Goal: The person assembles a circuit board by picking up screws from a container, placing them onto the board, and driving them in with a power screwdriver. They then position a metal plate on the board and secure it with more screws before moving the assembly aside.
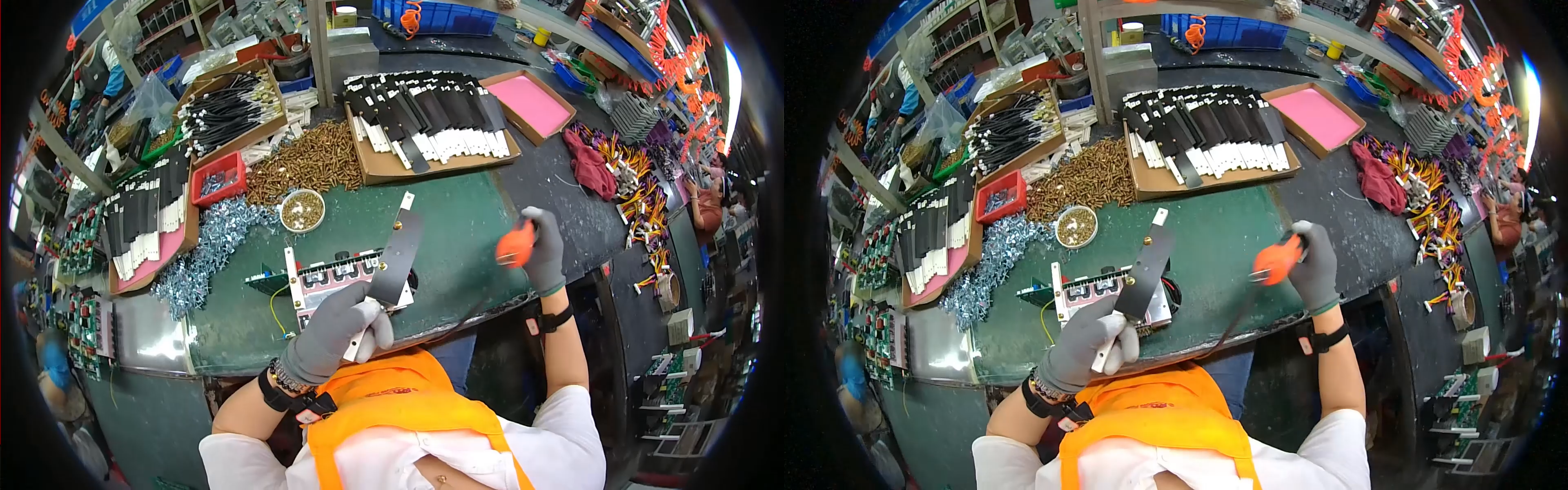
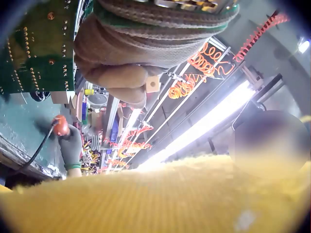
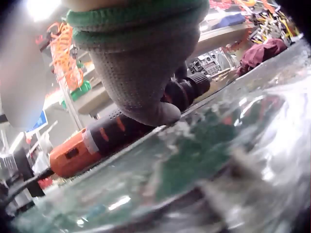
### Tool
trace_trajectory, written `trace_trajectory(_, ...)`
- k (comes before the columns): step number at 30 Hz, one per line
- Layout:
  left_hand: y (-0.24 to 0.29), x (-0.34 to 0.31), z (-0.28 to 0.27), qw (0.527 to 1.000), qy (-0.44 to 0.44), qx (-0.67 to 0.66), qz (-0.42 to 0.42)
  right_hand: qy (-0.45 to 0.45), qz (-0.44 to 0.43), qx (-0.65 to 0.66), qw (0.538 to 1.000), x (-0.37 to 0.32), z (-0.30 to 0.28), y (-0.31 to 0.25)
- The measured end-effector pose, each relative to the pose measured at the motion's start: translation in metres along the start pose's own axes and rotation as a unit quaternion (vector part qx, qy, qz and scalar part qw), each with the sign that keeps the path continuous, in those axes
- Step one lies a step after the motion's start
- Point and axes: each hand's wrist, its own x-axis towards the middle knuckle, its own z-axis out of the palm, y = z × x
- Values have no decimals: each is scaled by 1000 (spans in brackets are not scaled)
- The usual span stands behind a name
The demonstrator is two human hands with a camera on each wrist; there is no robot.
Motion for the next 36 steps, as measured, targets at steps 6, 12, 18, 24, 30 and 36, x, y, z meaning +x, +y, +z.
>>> trace_trajectory(6,-12,8,13,999,-49,-4,-17,169,58,467,866,51,-54,-118)
trace_trajectory(12,-21,1,19,997,-25,-12,-73,186,-54,713,673,78,-70,-172)
trace_trajectory(18,-22,-6,19,996,-42,45,-61,61,-68,732,675,79,-62,-201)
trace_trajectory(24,-22,-10,18,997,-40,42,-54,44,-121,722,679,81,-51,-203)
trace_trajectory(30,-22,-11,20,997,-39,35,-55,14,-144,730,667,83,-46,-201)
trace_trajectory(36,-35,-8,25,999,-13,27,-45,80,-33,691,718,82,-50,-219)
